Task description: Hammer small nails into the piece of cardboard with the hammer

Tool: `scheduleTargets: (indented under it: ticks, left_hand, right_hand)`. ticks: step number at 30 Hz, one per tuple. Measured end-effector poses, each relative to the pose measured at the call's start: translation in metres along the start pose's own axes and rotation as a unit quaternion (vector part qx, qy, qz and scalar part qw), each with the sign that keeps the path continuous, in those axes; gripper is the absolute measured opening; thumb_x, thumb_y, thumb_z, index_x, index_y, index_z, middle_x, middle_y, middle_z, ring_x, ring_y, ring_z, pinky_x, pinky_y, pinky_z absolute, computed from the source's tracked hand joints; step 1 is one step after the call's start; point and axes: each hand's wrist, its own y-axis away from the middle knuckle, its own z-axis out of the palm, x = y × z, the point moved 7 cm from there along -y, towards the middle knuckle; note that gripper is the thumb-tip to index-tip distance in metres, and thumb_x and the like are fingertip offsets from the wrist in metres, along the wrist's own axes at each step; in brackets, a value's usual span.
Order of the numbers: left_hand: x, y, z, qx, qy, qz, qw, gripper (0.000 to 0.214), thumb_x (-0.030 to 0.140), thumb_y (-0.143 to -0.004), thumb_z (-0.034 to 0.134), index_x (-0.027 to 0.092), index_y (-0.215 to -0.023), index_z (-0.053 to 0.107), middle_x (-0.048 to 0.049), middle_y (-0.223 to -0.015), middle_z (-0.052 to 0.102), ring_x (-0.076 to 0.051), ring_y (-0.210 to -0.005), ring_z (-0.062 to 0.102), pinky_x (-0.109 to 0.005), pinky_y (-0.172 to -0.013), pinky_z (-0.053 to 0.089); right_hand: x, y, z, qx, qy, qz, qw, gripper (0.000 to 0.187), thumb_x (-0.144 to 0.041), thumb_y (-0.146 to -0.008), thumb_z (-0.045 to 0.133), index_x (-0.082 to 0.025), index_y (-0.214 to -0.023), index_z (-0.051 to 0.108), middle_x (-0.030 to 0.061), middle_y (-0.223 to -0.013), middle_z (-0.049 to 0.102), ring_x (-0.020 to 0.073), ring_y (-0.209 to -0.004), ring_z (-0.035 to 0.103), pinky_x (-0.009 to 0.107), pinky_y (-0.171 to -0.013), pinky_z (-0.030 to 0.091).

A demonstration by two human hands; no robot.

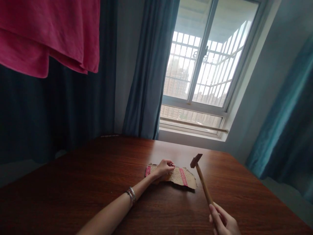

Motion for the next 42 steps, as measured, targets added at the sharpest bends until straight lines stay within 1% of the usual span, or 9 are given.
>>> scheduleTargets:
  ticks: [2, 5, 8, 11, 16, 20, 28, 33, 42]
  left_hand:
    - [0.0, 0.0, 0.0, 0.0, -0.006, 0.0, 1.0, 0.025, 0.023, -0.061, 0.056, 0.008, -0.077, 0.069, -0.0042, -0.068, 0.065, -0.014, -0.065, 0.054, -0.021, -0.057, 0.037]
    - [0.0, 0.001, 0.0, -0.003, -0.018, 0.004, 1.0, 0.027, 0.023, -0.062, 0.054, 0.008, -0.079, 0.069, -0.0035, -0.068, 0.064, -0.014, -0.064, 0.053, -0.02, -0.055, 0.036]
    - [-0.001, 0.001, 0.0, -0.006, -0.025, 0.005, 1.0, 0.028, 0.024, -0.063, 0.054, 0.009, -0.08, 0.07, -0.0029, -0.068, 0.064, -0.014, -0.064, 0.052, -0.02, -0.055, 0.035]
    - [-0.001, 0.0, 0.0, -0.007, -0.025, 0.013, 1.0, 0.027, 0.025, -0.063, 0.055, 0.008, -0.079, 0.07, -0.0029, -0.067, 0.064, -0.013, -0.063, 0.052, -0.02, -0.054, 0.034]
    - [-0.003, -0.001, 0.001, -0.008, -0.02, 0.014, 1.0, 0.026, 0.025, -0.064, 0.055, 0.008, -0.079, 0.069, -0.0034, -0.068, 0.064, -0.014, -0.063, 0.053, -0.02, -0.054, 0.035]
    - [-0.004, 0.0, 0.002, -0.013, -0.016, 0.012, 1.0, 0.026, 0.025, -0.064, 0.055, 0.009, -0.079, 0.069, -0.0032, -0.069, 0.065, -0.014, -0.065, 0.053, -0.02, -0.055, 0.035]
    - [-0.002, 0.0, 0.0, -0.012, -0.023, 0.018, 1.0, 0.023, 0.024, -0.063, 0.055, 0.01, -0.076, 0.069, -0.0015, -0.068, 0.064, -0.014, -0.065, 0.053, -0.02, -0.056, 0.035]
    - [-0.007, -0.002, 0.002, -0.007, -0.012, 0.013, 1.0, 0.021, 0.025, -0.063, 0.056, 0.01, -0.072, 0.067, -0.0007, -0.063, 0.061, -0.012, -0.06, 0.051, -0.019, -0.053, 0.033]
    - [-0.014, -0.004, 0.005, -0.01, -0.006, 0.01, 1.0, 0.022, 0.028, -0.064, 0.057, 0.011, -0.073, 0.068, -0.0013, -0.066, 0.063, -0.013, -0.061, 0.051, -0.02, -0.053, 0.033]
  right_hand:
    - [-0.014, 0.003, 0.013, -0.016, -0.036, 0.008, 0.999, 0.064, -0.067, -0.06, 0.055, -0.013, -0.094, 0.065, -0.0033, -0.047, 0.045, 0.0088, -0.033, 0.035, 0.023, -0.033, 0.027]
    - [-0.031, 0.005, 0.028, -0.044, -0.065, 0.022, 0.997, 0.071, -0.066, -0.059, 0.058, -0.008, -0.101, 0.063, -0.004, -0.045, 0.044, 0.0071, -0.035, 0.033, 0.02, -0.034, 0.024]
    - [-0.038, 0.007, 0.041, -0.073, -0.067, 0.033, 0.995, 0.076, -0.068, -0.06, 0.057, -0.007, -0.105, 0.061, -0.0041, -0.047, 0.044, 0.0056, -0.034, 0.031, 0.019, -0.033, 0.019]
    - [-0.039, 0.008, 0.049, -0.092, -0.052, 0.024, 0.994, 0.078, -0.069, -0.061, 0.055, -0.006, -0.108, 0.06, -0.0035, -0.048, 0.045, 0.0054, -0.034, 0.032, 0.018, -0.032, 0.018]
    - [-0.038, 0.009, 0.05, -0.078, -0.045, 0.018, 0.996, 0.078, -0.069, -0.061, 0.055, -0.007, -0.108, 0.06, -0.0028, -0.049, 0.046, 0.0059, -0.034, 0.033, 0.018, -0.031, 0.02]
    - [-0.038, 0.011, 0.052, -0.088, -0.07, 0.025, 0.993, 0.077, -0.068, -0.061, 0.055, -0.008, -0.108, 0.06, -0.0039, -0.047, 0.045, 0.0055, -0.031, 0.032, 0.018, -0.03, 0.021]
    - [-0.039, 0.011, 0.053, -0.093, -0.041, 0.009, 0.995, 0.075, -0.067, -0.065, 0.053, -0.005, -0.108, 0.06, -0.0029, -0.048, 0.045, 0.0057, -0.034, 0.033, 0.018, -0.032, 0.02]
    - [-0.041, 0.012, 0.053, -0.101, -0.038, -0.001, 0.994, 0.074, -0.066, -0.065, 0.053, -0.006, -0.107, 0.061, -0.0035, -0.048, 0.043, 0.0062, -0.032, 0.034, 0.019, -0.03, 0.022]
    - [-0.045, 0.015, 0.056, -0.099, -0.069, 0.014, 0.993, 0.074, -0.066, -0.062, 0.056, -0.007, -0.105, 0.062, -0.0035, -0.046, 0.044, 0.0051, -0.03, 0.032, 0.018, -0.03, 0.019]
